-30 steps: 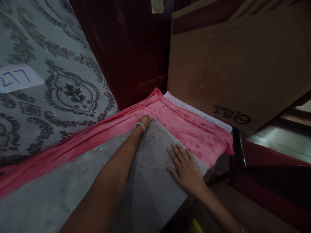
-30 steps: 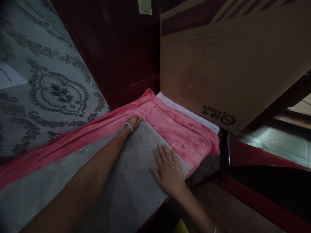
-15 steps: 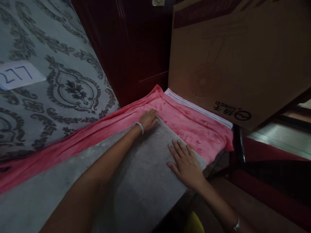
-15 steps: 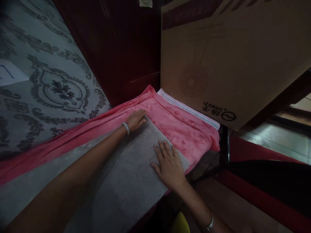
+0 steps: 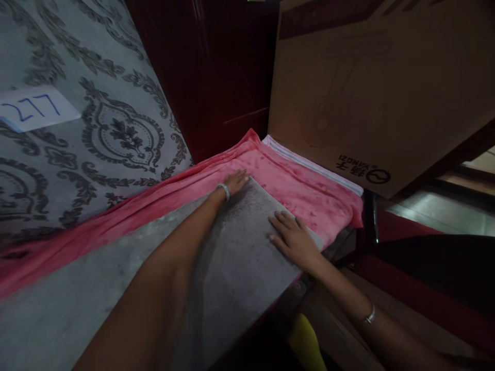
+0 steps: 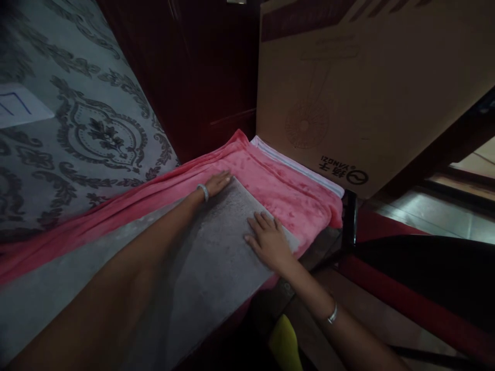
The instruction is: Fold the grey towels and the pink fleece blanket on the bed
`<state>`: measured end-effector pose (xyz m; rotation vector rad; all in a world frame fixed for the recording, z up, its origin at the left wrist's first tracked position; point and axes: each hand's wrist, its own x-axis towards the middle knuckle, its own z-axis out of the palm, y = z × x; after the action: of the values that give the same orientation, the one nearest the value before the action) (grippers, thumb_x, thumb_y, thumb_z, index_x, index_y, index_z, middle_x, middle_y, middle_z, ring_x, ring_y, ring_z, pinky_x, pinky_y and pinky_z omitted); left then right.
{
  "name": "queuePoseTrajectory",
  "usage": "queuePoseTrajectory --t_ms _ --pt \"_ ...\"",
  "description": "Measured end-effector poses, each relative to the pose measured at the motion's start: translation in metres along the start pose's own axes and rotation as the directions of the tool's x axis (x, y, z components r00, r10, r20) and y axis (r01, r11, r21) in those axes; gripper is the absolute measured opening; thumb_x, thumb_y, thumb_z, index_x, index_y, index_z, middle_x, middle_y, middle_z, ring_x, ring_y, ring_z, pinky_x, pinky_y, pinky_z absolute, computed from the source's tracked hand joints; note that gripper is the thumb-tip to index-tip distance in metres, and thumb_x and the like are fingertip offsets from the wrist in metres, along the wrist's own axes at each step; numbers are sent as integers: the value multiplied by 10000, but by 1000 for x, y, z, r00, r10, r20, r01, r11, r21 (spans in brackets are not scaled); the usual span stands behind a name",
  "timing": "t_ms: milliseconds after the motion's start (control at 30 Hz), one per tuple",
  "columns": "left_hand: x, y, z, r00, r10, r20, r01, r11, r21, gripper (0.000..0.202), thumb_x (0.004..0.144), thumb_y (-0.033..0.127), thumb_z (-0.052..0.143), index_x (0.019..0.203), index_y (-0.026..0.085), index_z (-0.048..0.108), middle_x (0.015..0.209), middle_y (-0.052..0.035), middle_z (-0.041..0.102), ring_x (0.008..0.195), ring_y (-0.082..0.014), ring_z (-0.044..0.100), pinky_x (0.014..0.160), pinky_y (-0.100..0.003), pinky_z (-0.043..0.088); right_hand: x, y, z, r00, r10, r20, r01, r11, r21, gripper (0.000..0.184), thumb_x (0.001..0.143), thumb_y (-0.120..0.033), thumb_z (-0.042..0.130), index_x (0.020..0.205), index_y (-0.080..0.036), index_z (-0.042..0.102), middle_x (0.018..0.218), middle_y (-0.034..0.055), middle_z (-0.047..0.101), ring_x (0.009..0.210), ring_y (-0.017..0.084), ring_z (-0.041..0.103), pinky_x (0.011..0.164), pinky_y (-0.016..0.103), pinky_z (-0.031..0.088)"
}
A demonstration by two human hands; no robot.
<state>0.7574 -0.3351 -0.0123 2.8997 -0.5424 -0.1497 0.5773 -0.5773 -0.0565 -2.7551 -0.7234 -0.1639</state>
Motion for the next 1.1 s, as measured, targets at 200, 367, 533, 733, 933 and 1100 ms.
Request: queuePoseTrajectory --t_ms 200,367,533,733,933,1100 --pt "-6 -11 12 996 84 -31 -84 996 1 546 1029 367 234 1541 273 402 1632 -13 343 1535 -222 225 1260 -494 162 109 -17 -12 999 32 39 -33 999 2 624 1020 -376 347 1580 -102 330 1638 154 255 1520 301 206 1212 545 210" --pt "-4 -21 29 998 63 -4 -63 996 61 578 1020 365 237 1589 278 289 1671 -11 239 1555 -239 147 1261 -542 111 127 -3 12 990 4 144 0 1000 -28 696 1026 -477 351 1611 -115 242 1664 136 160 1538 292 131 1223 552 174" --pt "-4 -21 30 998 58 -3 -58 995 76 587 1019 384 225 1596 290 270 1675 2 228 1555 -238 148 1265 -530 128 29 27 20 996 -40 79 46 996 -74 723 1023 -578 318 1600 -144 295 1652 151 205 1527 302 184 1215 549 205" --pt "-4 -13 16 997 55 50 -56 998 16 596 1007 371 259 1582 229 313 1668 -37 240 1551 -256 162 1265 -528 113 -69 46 18 996 -54 -74 47 994 -96 691 1033 -552 304 1630 -219 201 1644 120 253 1508 281 255 1195 562 254" --pt "-35 -44 -18 983 182 -38 -185 979 -88 576 1026 381 186 1513 211 443 1616 -12 376 1505 -151 295 1270 -359 156 -23 3 -6 999 -32 -12 31 999 -30 638 1037 -529 271 1575 -200 366 1617 121 323 1509 295 248 1193 585 245" --pt "-49 -58 -11 986 165 -30 -167 985 -50 531 993 291 301 1488 226 483 1567 -16 456 1481 -139 345 1264 -348 182 102 -66 -12 996 9 86 -7 1000 -23 639 1031 -406 310 1585 -88 309 1639 164 249 1518 290 217 1220 514 211"
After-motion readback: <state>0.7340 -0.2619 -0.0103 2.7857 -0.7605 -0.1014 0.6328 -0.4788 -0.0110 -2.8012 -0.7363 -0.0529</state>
